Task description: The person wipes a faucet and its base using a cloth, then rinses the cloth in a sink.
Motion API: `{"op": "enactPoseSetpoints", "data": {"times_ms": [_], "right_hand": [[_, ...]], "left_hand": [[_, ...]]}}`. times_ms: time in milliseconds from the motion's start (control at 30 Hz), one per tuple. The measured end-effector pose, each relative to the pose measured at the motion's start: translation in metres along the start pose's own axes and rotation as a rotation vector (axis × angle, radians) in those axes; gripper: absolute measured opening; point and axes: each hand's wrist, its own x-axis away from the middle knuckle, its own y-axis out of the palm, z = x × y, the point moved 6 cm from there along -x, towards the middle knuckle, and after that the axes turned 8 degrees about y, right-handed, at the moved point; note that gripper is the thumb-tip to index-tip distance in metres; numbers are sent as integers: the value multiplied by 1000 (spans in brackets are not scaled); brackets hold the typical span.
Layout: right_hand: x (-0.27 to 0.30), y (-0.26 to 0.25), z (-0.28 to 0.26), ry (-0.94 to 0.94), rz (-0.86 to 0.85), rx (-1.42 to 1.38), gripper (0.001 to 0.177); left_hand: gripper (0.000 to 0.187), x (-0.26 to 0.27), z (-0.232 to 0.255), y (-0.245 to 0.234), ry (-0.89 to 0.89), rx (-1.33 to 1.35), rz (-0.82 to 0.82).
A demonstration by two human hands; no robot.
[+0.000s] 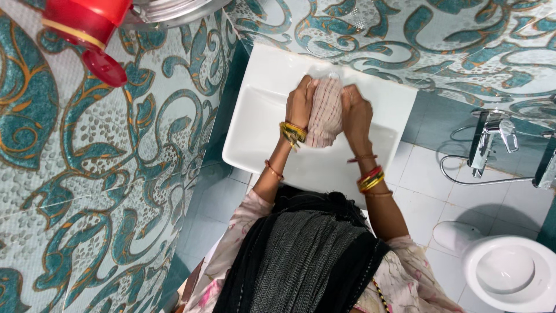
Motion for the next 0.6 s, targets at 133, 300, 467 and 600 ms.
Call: {"op": "enactPoseSetpoints", "data": {"times_ms": [133,300,467,600], "right_hand": [[23,4,-5,-50,-11,139,19],[-3,-1,-20,-126,5,206,16],[-11,1,-8,4,-37,24,26],[-4,10,19,59,-17,-59,24]], "left_hand": [[29,19,9,-5,-20,-74,-32],[34,-12,27,-5,134,-85,29],[38,-16,14,-1,73,-90,12],[39,-4,-1,0,33,-60,53]]}}
